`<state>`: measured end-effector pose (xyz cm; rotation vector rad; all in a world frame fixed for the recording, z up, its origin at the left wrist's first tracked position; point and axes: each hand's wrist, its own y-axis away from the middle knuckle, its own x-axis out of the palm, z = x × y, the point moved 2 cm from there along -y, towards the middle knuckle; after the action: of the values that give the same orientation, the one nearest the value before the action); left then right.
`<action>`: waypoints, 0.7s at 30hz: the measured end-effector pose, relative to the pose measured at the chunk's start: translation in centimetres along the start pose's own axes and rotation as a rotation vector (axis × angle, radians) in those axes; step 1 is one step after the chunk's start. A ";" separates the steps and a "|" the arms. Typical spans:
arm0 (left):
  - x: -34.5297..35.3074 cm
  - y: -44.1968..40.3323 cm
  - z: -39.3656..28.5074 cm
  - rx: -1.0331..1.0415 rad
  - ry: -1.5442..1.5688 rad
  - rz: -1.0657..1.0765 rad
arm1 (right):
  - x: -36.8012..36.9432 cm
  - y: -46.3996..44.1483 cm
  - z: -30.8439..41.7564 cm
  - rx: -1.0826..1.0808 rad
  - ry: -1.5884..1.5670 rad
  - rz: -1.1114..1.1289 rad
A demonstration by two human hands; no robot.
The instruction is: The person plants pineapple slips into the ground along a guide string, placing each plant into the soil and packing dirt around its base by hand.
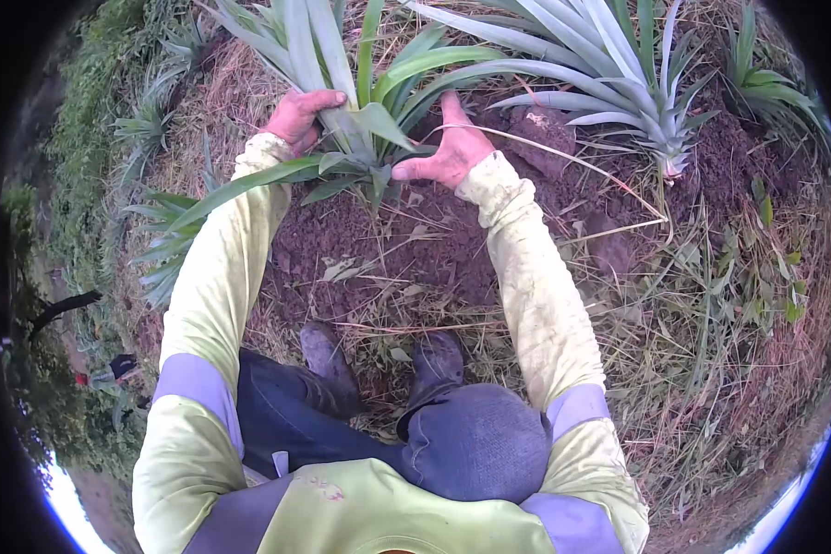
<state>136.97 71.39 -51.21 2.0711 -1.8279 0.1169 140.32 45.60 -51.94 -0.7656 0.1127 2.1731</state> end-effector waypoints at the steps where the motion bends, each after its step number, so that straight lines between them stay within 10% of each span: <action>1: 2.0 0.8 -0.2 -0.024 -0.021 0.030 | 0.3 -1.6 1.3 -0.054 -0.082 0.004; 5: 4.5 0.3 0.5 -0.072 -0.031 0.091 | 2.7 -4.8 0.7 0.038 -0.374 -0.020; 7: 5.6 0.5 -0.1 0.114 -0.039 0.139 | 3.3 -5.6 1.1 0.092 -1.032 -0.063; 9: 5.9 -0.3 0.0 0.367 -0.075 0.119 | 2.2 -5.8 0.7 -0.009 -0.308 -0.036; 13: 4.8 -1.8 0.5 0.326 -0.414 0.071 | 3.6 -6.2 -2.6 0.117 0.038 -0.035; 17: 6.2 -1.2 3.4 0.486 -0.577 -0.081 | 8.1 -6.1 -8.6 0.219 -0.481 -0.086; 21: 6.1 -1.7 5.3 0.489 -0.707 -0.353 | 6.3 -5.4 -5.0 0.253 0.193 0.104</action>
<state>138.59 64.03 -54.60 3.0391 -1.8728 -0.3398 143.58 51.80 -58.64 -0.8353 0.5271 2.1242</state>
